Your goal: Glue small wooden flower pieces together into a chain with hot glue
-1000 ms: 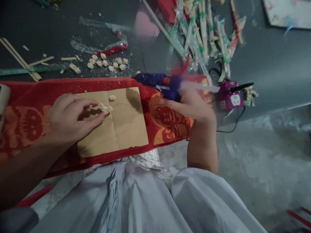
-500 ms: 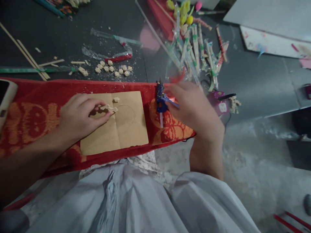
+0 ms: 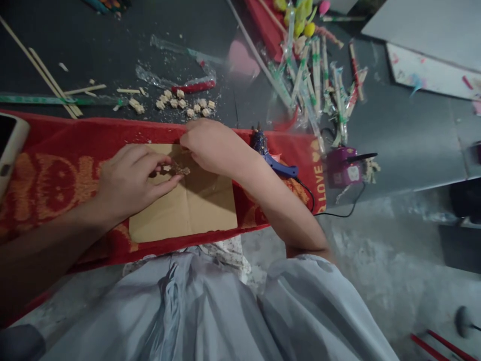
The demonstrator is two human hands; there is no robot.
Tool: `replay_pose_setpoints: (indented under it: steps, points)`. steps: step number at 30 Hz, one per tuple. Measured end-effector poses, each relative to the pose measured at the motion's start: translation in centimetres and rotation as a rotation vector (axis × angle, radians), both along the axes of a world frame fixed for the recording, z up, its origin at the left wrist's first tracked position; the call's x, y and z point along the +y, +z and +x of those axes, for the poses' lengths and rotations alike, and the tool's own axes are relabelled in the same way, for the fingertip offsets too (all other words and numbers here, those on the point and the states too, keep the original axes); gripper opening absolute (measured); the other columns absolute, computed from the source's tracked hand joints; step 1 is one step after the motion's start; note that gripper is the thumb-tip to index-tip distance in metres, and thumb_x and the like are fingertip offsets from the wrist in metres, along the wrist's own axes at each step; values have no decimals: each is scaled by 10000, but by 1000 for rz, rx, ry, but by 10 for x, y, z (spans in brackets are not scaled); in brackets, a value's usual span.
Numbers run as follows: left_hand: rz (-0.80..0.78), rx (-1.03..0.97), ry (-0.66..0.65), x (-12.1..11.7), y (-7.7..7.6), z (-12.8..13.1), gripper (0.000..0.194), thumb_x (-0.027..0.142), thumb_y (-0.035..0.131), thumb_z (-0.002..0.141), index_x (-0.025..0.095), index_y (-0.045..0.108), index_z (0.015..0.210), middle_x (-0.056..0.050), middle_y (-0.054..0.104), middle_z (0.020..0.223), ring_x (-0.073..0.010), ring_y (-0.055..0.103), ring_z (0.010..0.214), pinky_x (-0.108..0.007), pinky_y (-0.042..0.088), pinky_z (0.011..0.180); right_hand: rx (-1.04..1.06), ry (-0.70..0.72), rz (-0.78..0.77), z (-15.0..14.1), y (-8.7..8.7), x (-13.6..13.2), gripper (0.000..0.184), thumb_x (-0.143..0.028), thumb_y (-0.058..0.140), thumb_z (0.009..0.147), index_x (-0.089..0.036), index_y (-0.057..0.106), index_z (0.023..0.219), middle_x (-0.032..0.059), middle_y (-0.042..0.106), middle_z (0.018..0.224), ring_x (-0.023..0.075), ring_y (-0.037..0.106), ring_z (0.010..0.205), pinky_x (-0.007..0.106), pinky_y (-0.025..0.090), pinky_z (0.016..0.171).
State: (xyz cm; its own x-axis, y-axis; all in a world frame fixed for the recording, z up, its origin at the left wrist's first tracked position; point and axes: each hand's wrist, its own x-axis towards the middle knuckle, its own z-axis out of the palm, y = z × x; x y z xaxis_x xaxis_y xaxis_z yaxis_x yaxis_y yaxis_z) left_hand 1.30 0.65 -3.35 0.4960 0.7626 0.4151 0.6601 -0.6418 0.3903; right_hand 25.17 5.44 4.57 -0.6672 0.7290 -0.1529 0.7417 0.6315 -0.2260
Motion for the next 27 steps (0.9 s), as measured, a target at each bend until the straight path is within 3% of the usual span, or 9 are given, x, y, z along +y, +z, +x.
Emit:
replay_pose_setpoints:
  steps: [3, 9, 13, 18, 23, 27]
  points:
    - [1, -22, -2, -1, 0, 1, 71, 366, 744, 1096, 306, 780, 1087, -58, 790, 1002, -303, 777, 1032, -456, 645, 911, 57, -15, -37, 6, -3, 0, 357, -44, 542, 1005, -185, 854, 1108, 100, 851, 1174, 240, 738, 1097, 330, 534, 934]
    - [80, 7, -17, -1, -1, 0, 139, 411, 716, 1127, 285, 755, 1083, -43, 788, 1004, -270, 784, 998, -410, 644, 854, 243, -64, -125, 21, -5, -7, 195, -168, 673, 1031, -215, 846, 1108, 71, 868, 1151, 226, 765, 1053, 336, 536, 942]
    - [6, 44, 27, -2, 3, 1, 74, 397, 724, 1119, 336, 750, 1085, -29, 764, 960, -280, 782, 1032, -444, 654, 897, 397, -82, -166, 29, -8, -14, 152, -199, 721, 1010, -211, 861, 1067, 70, 883, 1089, 218, 777, 980, 338, 553, 917]
    - [-75, 44, 19, -3, 11, -2, 92, 433, 722, 1124, 346, 755, 1120, -13, 793, 1026, -265, 786, 1063, -442, 658, 952, 408, -56, -185, 34, -15, -16, 172, -230, 701, 1051, -243, 863, 1109, 49, 893, 1106, 216, 801, 1011, 346, 607, 973]
    - [-11, 8, 1, -4, 15, 0, 188, 445, 681, 1171, 286, 760, 1110, -13, 822, 1062, -229, 776, 1011, -381, 632, 945, 498, 49, -72, 38, -27, -15, 214, -218, 650, 1099, -223, 850, 1176, 39, 897, 1123, 202, 823, 1042, 351, 648, 975]
    - [-44, 11, 25, -5, 17, 3, 243, 453, 687, 1160, 245, 782, 1078, -17, 796, 990, -226, 746, 956, -367, 601, 921, 572, 131, 15, 41, -36, -10, 261, -248, 627, 1104, -348, 864, 1150, -12, 904, 1096, 138, 820, 1039, 258, 652, 936]
